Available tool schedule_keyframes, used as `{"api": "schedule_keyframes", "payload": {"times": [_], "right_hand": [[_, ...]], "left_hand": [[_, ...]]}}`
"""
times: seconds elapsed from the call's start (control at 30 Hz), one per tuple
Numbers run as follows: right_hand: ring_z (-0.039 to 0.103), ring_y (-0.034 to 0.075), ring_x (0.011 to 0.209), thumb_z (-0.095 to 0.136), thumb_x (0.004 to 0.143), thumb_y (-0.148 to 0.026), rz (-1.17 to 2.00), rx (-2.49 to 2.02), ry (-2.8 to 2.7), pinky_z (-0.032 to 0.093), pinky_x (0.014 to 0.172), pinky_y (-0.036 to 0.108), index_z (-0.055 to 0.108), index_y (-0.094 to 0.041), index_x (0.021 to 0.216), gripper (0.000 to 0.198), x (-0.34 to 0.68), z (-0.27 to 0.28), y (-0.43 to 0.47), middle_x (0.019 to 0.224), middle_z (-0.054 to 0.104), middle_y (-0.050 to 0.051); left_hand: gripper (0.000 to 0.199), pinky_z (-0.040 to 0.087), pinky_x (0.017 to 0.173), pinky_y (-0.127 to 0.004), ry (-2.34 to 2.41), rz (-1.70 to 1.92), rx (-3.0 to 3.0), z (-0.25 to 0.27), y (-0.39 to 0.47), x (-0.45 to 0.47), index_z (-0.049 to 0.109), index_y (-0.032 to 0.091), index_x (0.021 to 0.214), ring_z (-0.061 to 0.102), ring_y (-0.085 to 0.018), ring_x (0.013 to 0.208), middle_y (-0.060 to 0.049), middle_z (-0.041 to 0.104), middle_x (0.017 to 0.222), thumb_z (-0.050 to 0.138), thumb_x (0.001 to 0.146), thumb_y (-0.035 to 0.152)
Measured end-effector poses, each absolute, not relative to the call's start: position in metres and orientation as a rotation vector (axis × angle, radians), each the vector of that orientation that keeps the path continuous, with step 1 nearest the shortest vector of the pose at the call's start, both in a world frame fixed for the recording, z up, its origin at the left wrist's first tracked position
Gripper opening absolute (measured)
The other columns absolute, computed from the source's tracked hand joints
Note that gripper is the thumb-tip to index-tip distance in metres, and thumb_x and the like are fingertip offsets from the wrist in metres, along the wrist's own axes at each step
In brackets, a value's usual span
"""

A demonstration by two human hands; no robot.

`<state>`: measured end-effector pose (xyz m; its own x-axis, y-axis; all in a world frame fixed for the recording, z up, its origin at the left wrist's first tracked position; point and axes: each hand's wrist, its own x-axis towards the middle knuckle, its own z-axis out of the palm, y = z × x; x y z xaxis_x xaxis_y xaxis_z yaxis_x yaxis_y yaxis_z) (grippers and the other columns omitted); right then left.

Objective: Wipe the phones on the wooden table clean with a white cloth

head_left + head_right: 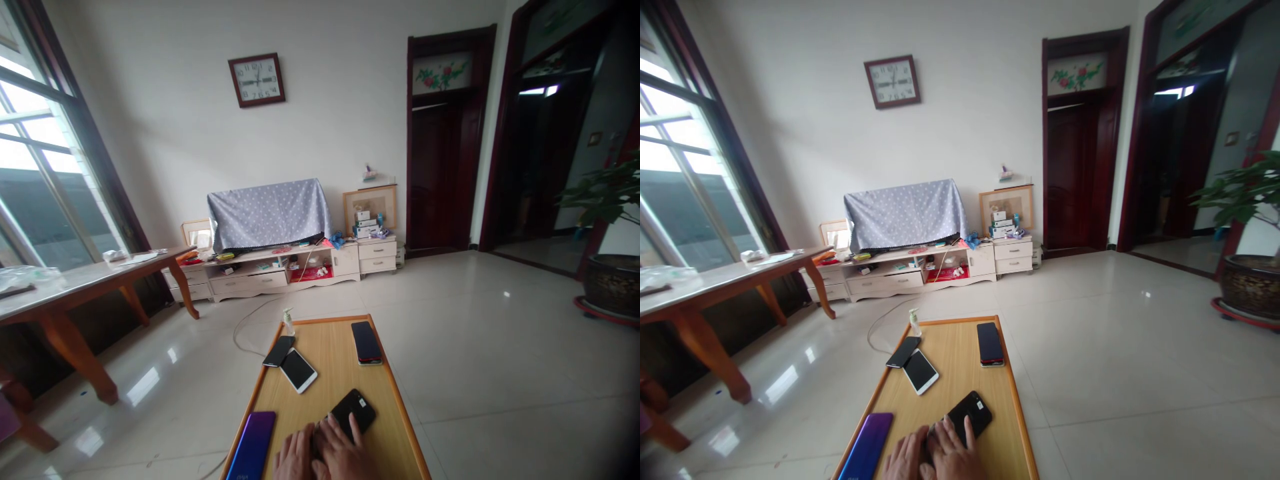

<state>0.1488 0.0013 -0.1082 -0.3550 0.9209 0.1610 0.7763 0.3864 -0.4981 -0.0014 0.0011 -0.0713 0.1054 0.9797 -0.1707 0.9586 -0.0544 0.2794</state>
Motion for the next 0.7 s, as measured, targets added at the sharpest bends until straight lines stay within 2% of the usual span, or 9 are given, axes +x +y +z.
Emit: {"api": "schedule_keyframes", "payload": {"times": [0.07, 0.17, 0.33, 0.43, 0.63, 0.7], "right_hand": [[0.04, 0.031, 0.141, 0.043, 0.1, -0.052, 0.505, -1.443, -2.261, 0.021, 0.119, 0.062, 0.052, -0.036, 0.143, 0.047, 0.147, -0.107, -0.002, 0.148, 0.049, 0.002], [0.04, 0.03, 0.141, 0.038, 0.102, -0.05, 0.433, -1.534, -2.171, 0.018, 0.12, 0.063, 0.054, -0.037, 0.141, 0.044, 0.165, -0.1, 0.0, 0.147, 0.051, 0.002], [0.037, 0.032, 0.143, 0.032, 0.103, -0.051, 0.252, -1.755, -2.017, 0.016, 0.12, 0.063, 0.051, -0.025, 0.145, 0.053, 0.201, -0.09, 0.006, 0.151, 0.045, 0.01], [0.036, 0.034, 0.143, 0.034, 0.102, -0.053, 0.271, -1.757, -2.062, 0.022, 0.12, 0.06, 0.05, -0.02, 0.146, 0.057, 0.194, -0.1, 0.004, 0.152, 0.042, 0.013], [0.048, 0.031, 0.135, 0.042, 0.1, -0.055, 0.267, -1.321, -2.383, 0.043, 0.111, 0.047, 0.057, -0.028, 0.14, 0.05, 0.17, -0.14, -0.005, 0.146, 0.05, 0.007], [0.051, 0.03, 0.133, 0.042, 0.101, -0.054, 0.199, -1.334, -2.368, 0.044, 0.11, 0.046, 0.059, -0.029, 0.138, 0.048, 0.176, -0.14, -0.006, 0.143, 0.053, 0.006]], "left_hand": [[0.068, 0.034, 0.109, -0.034, 1.894, 0.085, 2.076, -0.07, 0.001, -0.002, 0.048, 0.023, 0.144, 0.045, -0.022, 0.136, -0.005, 0.054, 0.147, 0.043, 0.076, 0.027], [0.069, 0.035, 0.109, -0.036, 1.904, 0.1, 2.077, -0.067, -0.001, 0.001, 0.049, 0.024, 0.143, 0.045, -0.026, 0.136, -0.006, 0.056, 0.145, 0.051, 0.075, 0.036], [0.075, 0.034, 0.109, -0.038, 1.905, 0.089, 2.093, -0.064, -0.003, 0.005, 0.05, 0.021, 0.141, 0.044, -0.03, 0.135, -0.01, 0.056, 0.143, 0.058, 0.071, 0.046], [0.074, 0.034, 0.109, -0.038, 1.899, 0.067, 2.092, -0.066, -0.002, 0.004, 0.051, 0.022, 0.141, 0.044, -0.03, 0.135, -0.009, 0.056, 0.143, 0.059, 0.071, 0.047], [0.072, 0.034, 0.109, -0.036, 1.914, -0.05, 2.077, -0.065, 0.001, 0.003, 0.05, 0.025, 0.141, 0.044, -0.026, 0.135, -0.007, 0.055, 0.144, 0.057, 0.069, 0.029], [0.072, 0.034, 0.109, -0.036, 1.915, -0.042, 2.081, -0.063, 0.0, 0.004, 0.05, 0.025, 0.141, 0.044, -0.026, 0.135, -0.007, 0.055, 0.143, 0.058, 0.07, 0.032]]}}
